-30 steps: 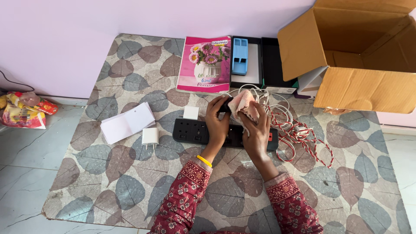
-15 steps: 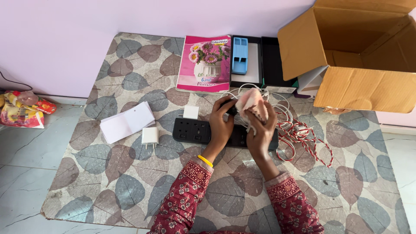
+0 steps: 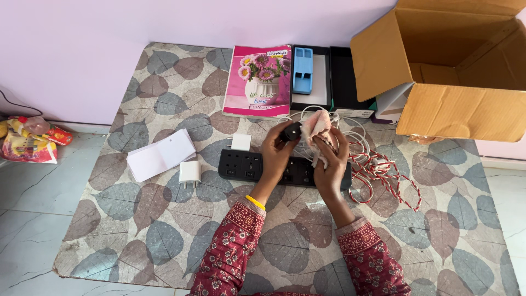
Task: The person wipes a blue plastic organizer, a black power adapter, and a white power adapter with a cloth. They place each cleaned item into a cardboard box.
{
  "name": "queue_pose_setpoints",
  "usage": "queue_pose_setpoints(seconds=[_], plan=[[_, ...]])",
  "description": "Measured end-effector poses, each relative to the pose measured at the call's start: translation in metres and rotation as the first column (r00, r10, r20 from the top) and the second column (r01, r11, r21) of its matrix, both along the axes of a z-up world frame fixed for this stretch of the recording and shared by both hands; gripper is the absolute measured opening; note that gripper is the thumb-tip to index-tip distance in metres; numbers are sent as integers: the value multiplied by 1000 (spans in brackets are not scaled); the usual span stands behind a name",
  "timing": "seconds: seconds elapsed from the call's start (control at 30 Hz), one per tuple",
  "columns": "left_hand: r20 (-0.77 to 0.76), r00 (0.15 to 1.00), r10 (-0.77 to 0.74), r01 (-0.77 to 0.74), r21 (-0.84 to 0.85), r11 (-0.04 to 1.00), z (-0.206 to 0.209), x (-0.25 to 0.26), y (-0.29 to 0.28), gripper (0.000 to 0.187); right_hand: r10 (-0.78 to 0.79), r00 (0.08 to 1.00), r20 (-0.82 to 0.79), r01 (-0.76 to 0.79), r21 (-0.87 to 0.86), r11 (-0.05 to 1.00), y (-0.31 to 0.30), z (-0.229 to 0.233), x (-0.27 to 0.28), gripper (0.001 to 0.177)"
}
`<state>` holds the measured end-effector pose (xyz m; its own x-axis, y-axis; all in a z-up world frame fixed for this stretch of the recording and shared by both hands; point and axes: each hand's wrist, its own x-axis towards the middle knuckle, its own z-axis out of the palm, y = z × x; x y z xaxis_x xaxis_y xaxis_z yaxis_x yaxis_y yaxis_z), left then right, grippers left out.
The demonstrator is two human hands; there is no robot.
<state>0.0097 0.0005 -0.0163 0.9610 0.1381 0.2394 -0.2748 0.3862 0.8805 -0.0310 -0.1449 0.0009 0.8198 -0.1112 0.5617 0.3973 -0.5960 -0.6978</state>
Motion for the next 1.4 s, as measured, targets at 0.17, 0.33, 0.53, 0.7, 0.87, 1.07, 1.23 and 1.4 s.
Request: queue_pose_setpoints(seconds=[0.17, 0.33, 0.53, 0.7, 0.87, 1.07, 1.23, 1.4], plan=[[128, 991, -47, 22, 195, 981, -1, -2, -1, 49, -17, 1000, 24, 15, 63, 998, -3, -5, 3, 58], [55, 998, -11, 8, 45, 999, -4, 0, 1, 49, -7, 1000, 14, 7, 29, 1000, -1, -3, 2, 62], [171, 985, -28, -18, 261, 965, -1, -3, -1, 50, -19, 1000, 20, 18, 26, 999, -1, 0, 2, 59], [66, 998, 5, -11, 93, 996, -3, -1, 0, 50, -11, 1000, 17, 11, 1, 1000, -1, -2, 3, 58], [40, 999, -22, 18, 87, 996, -3, 0, 2, 50, -10, 1000, 1, 10, 6, 1000, -1, -2, 1, 59], [97, 995, -37, 27, 102, 994, -5, 1, 0, 49, -11, 1000, 5, 11, 21, 1000, -1, 1, 1, 55], [-81, 997, -2, 1, -13, 1000, -5, 2, 3, 46, -6, 1000, 4, 6, -43, 999, 2, 4, 0, 61], [-27, 999, 28, -21, 218, 976, -1, -1, 2, 53, 41, 997, 65, -33, -125, 992, 1, 1, -3, 55]])
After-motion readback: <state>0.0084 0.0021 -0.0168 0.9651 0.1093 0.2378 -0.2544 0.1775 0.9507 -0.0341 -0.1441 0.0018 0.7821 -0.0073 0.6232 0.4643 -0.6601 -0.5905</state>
